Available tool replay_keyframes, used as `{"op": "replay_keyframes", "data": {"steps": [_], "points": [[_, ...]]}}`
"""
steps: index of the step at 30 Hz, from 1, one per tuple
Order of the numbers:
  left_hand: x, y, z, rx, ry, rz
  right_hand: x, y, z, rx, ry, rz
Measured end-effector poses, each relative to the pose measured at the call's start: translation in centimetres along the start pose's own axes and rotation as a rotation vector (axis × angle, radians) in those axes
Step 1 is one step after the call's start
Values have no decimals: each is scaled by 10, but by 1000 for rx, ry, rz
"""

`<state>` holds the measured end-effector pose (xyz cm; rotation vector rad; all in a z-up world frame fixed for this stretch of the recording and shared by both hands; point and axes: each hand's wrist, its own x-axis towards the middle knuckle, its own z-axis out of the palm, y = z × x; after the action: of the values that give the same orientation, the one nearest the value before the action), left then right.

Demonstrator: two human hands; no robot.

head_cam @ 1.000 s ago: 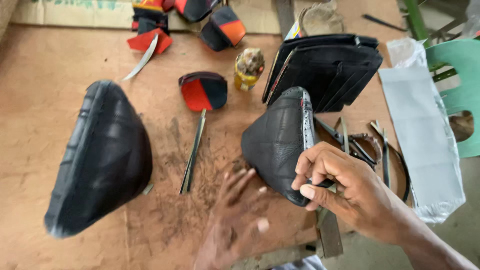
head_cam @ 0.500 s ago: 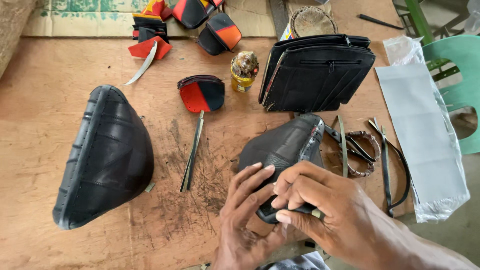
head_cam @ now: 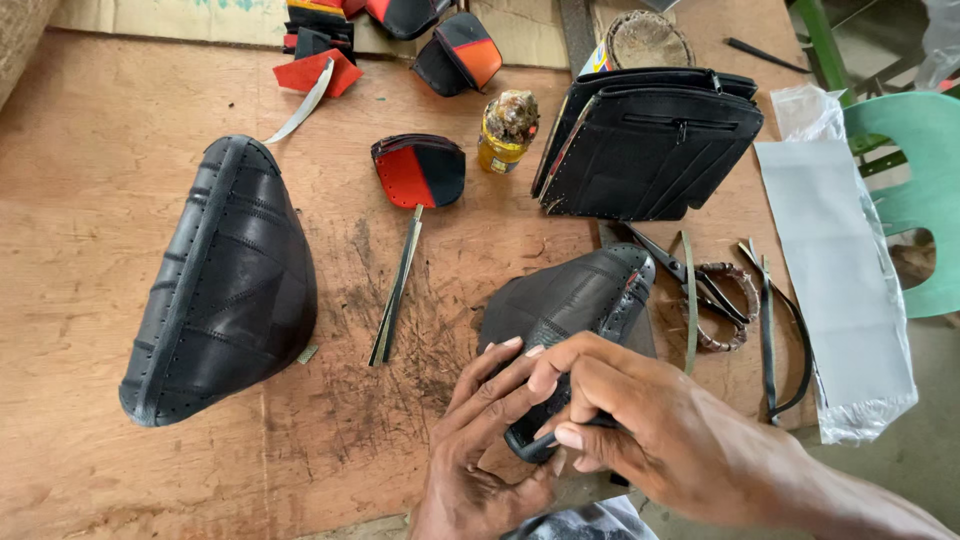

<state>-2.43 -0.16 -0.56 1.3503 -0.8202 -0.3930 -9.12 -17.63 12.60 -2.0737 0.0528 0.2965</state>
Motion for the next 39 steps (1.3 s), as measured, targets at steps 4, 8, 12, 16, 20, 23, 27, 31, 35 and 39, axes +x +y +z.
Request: {"op": "replay_keyframes", "data": {"steps": [4,8,12,16,20,23,27,31,35,39], "points": [[2,2,-10,-64,-70,-65,6,2,-1,108,6,18],[2,3,-16,-183,-121,-134,3,6,-2,86,12,15],[5,4,-13,-166,-113,-161,1,10,-5,124,-6,124],[3,4,-14,-155,-105,-148,-1,10,-10,-280,143,72],[4,3,-11,-165,-78,-170,3,15,-29,-354,144,165],[5,4,-8,-143,-55,-195,8,19,-35,-297,117,205],[5,5,-4,-175,2,-153,12,18,-37,-252,113,189],[8,7,3,-228,50,-239,15,17,-38,-269,96,314],[12,10,8,-225,89,-244,15,17,-39,-305,89,292],[14,12,12,-212,125,-265,15,16,-37,-290,97,222]]}}
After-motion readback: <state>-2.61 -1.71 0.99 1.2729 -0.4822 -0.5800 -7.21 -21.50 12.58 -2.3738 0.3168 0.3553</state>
